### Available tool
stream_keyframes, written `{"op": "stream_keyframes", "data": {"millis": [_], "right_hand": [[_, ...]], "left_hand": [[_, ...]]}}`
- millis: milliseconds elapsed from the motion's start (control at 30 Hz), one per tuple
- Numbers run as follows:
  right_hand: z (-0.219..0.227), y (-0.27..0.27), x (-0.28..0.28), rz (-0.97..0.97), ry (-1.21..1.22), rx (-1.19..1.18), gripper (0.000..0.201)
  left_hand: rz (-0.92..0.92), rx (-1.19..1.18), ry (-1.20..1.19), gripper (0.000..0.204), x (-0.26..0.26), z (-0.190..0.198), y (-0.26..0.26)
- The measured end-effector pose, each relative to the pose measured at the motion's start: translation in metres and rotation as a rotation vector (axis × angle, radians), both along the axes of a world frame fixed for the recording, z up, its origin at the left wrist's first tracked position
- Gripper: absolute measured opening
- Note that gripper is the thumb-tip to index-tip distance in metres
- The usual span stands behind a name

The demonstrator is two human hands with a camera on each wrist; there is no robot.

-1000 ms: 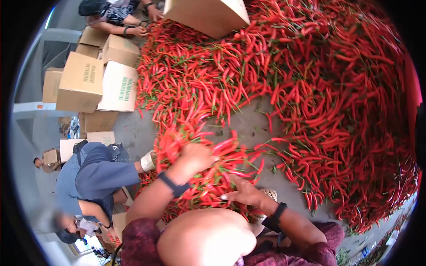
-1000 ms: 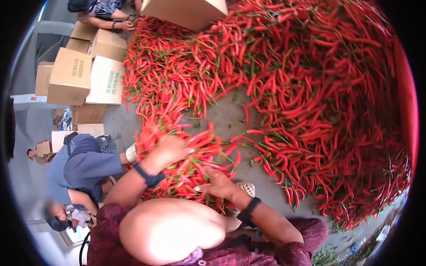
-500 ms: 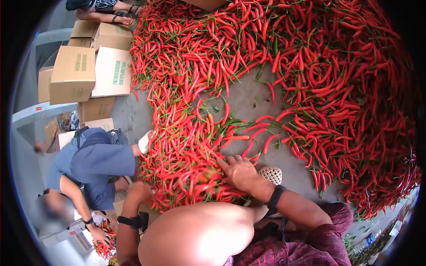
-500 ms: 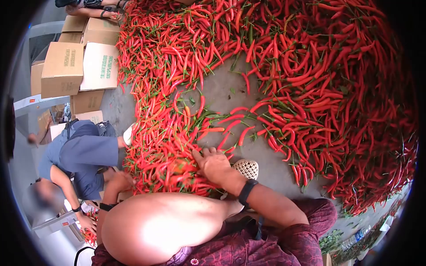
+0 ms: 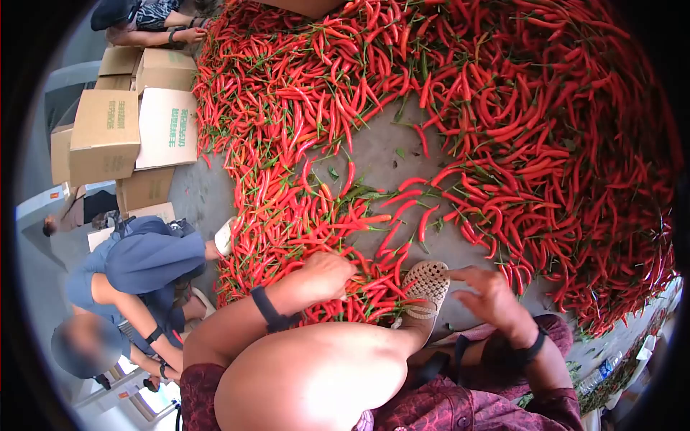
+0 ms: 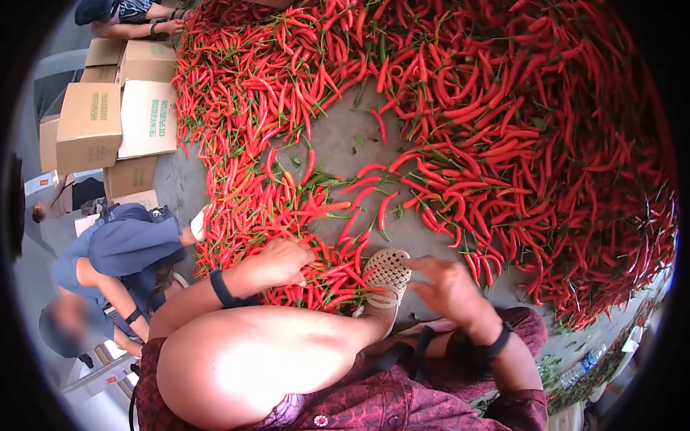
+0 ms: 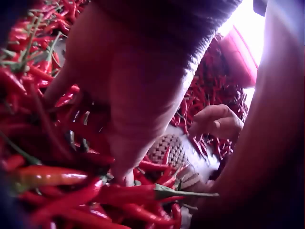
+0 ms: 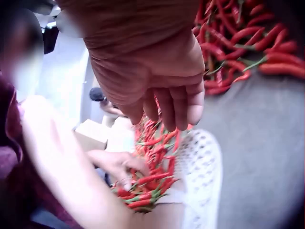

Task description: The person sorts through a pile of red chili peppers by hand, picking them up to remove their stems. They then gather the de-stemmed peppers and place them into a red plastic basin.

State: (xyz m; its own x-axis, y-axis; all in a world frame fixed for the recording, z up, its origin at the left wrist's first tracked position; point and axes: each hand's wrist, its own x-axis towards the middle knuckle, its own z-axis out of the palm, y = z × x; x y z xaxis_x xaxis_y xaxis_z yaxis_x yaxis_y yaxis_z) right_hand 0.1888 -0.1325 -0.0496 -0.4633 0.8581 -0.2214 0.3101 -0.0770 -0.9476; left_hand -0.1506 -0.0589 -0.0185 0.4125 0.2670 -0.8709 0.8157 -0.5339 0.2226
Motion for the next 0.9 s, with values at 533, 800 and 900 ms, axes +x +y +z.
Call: {"op": "stream_keyframes", "data": {"millis": [533, 800, 900], "right_hand": [[-0.04, 0.0, 0.051, -0.42, 0.047, -0.261, 0.034], [-0.046, 0.003, 0.048, -0.521, 0.12, -0.335, 0.028], [-0.044, 0.006, 0.048, -0.514, 0.11, -0.34, 0.027]], "left_hand": [[0.596, 0.684, -0.037, 0.011, -0.019, -0.063, 0.062], [0.599, 0.819, -0.056, 0.039, -0.009, -0.078, 0.059], [0.832, 0.715, -0.313, 0.036, -0.007, -0.081, 0.069]]}}
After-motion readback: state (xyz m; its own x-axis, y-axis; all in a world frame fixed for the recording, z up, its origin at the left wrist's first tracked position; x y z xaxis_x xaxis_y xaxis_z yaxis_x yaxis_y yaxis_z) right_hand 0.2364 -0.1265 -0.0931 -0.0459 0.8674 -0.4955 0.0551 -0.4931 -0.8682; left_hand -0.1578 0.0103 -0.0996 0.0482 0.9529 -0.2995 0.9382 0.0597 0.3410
